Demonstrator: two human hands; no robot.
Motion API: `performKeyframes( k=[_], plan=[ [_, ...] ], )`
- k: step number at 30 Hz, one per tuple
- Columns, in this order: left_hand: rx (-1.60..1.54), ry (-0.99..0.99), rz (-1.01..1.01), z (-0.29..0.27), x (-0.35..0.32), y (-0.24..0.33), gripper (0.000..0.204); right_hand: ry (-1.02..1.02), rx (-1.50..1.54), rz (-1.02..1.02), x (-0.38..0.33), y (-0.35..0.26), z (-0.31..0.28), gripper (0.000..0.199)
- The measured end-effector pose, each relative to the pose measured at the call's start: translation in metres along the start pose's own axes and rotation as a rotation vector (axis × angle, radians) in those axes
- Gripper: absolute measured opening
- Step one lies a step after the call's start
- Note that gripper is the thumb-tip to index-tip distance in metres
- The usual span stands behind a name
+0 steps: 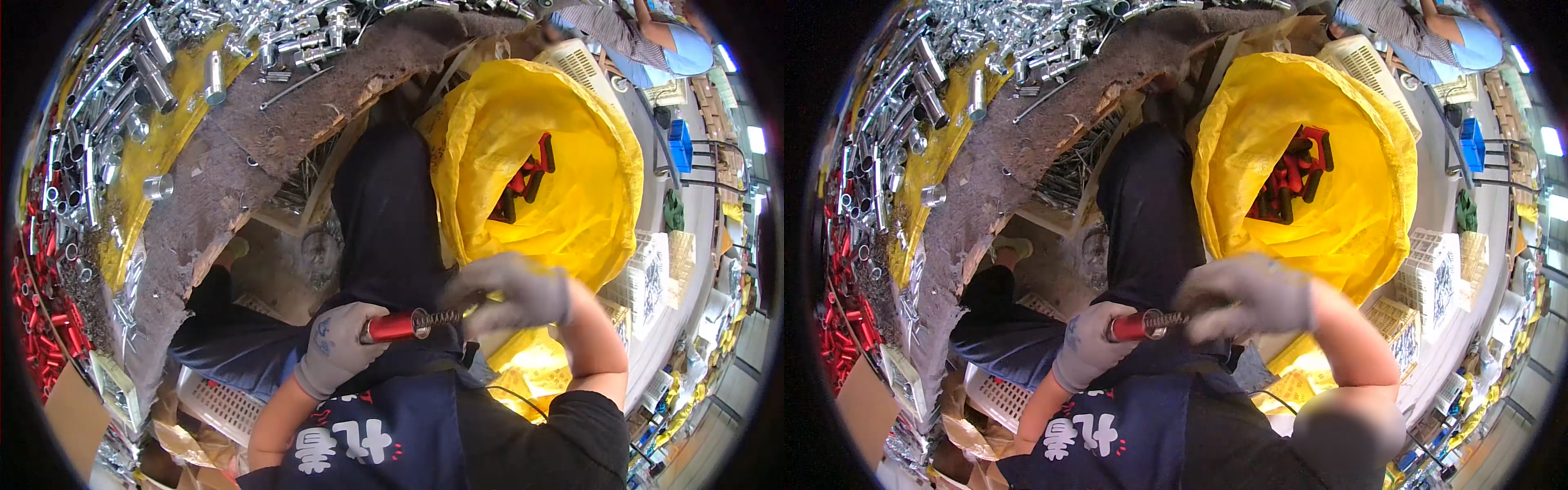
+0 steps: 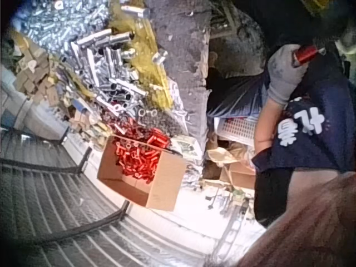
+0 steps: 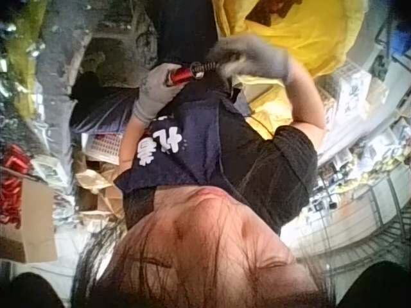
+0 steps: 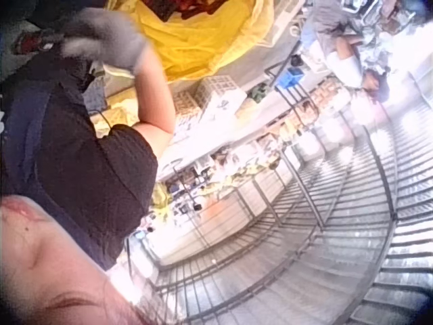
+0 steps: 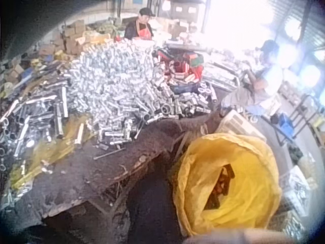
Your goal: Manual assembly of metal components, tubes, and springs into hardware tools at a factory workbench.
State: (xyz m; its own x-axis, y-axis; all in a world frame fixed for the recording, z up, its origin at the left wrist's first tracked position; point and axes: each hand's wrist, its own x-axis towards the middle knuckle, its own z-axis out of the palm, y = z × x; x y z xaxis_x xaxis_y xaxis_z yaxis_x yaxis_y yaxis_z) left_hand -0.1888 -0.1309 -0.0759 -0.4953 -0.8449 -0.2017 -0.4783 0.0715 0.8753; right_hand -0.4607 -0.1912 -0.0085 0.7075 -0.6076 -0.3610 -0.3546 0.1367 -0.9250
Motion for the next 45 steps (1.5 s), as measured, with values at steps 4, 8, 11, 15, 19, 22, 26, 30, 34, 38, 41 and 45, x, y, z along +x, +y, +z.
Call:
performKeyframes(
  k=[4,8,11,15,19,22,26,30,34,38,41,45],
  plan=[
    [-0.017,0.235,0.144,-0.007,-0.008,-0.001,0.034,0.185,0.04,0.752,-0.019,0.085,-0.083,0.028],
    [-0.102,0.407,-0.032,-0.008,-0.035,-0.019,0.039,0.502,-0.452,0.684,0.002,0.311,-0.123,0.013],
    [-0.131,0.527,-0.12,-0.016,-0.064,-0.023,0.038,0.737,-0.307,0.519,0.015,0.339,-0.116,0.013],
    [-0.19,0.637,-0.382,-0.011,-0.09,-0.024,0.03,1.015,-0.101,0.336,0.014,0.353,-0.11,0.013],
    [-0.171,0.522,-0.557,-0.019,-0.074,-0.018,0.026,1.328,0.117,0.179,0.005,0.358,-0.107,0.015],
    [-0.2,0.49,-0.402,-0.022,-0.064,-0.018,0.027,1.592,0.25,0.036,-0.02,0.34,-0.111,0.016],
    [0.016,0.518,-0.36,-0.031,-0.094,-0.024,0.028,1.189,0.129,0.202,-0.01,0.084,-0.027,0.034],
    [-0.065,0.467,-0.31,-0.042,-0.113,-0.027,0.027,0.574,-0.118,0.14,0.001,-0.012,0.024,0.056],
    [-0.005,0.429,-0.328,-0.045,-0.147,-0.031,0.027,0.007,-0.422,-0.289,0.09,-0.067,0.074,0.054],
    [0.034,0.408,-0.282,-0.052,-0.174,-0.028,0.029,-0.373,-0.655,-0.513,0.136,-0.096,0.107,0.045],
    [-0.263,-0.02,-0.388,-0.073,-0.182,-0.027,0.034,-0.395,-0.924,-0.885,0.153,-0.115,0.129,0.036],
    [-0.51,-0.153,-0.192,-0.076,-0.194,-0.044,0.031,-0.331,-1.06,-1.204,0.156,-0.14,0.15,0.029]
  ],
)
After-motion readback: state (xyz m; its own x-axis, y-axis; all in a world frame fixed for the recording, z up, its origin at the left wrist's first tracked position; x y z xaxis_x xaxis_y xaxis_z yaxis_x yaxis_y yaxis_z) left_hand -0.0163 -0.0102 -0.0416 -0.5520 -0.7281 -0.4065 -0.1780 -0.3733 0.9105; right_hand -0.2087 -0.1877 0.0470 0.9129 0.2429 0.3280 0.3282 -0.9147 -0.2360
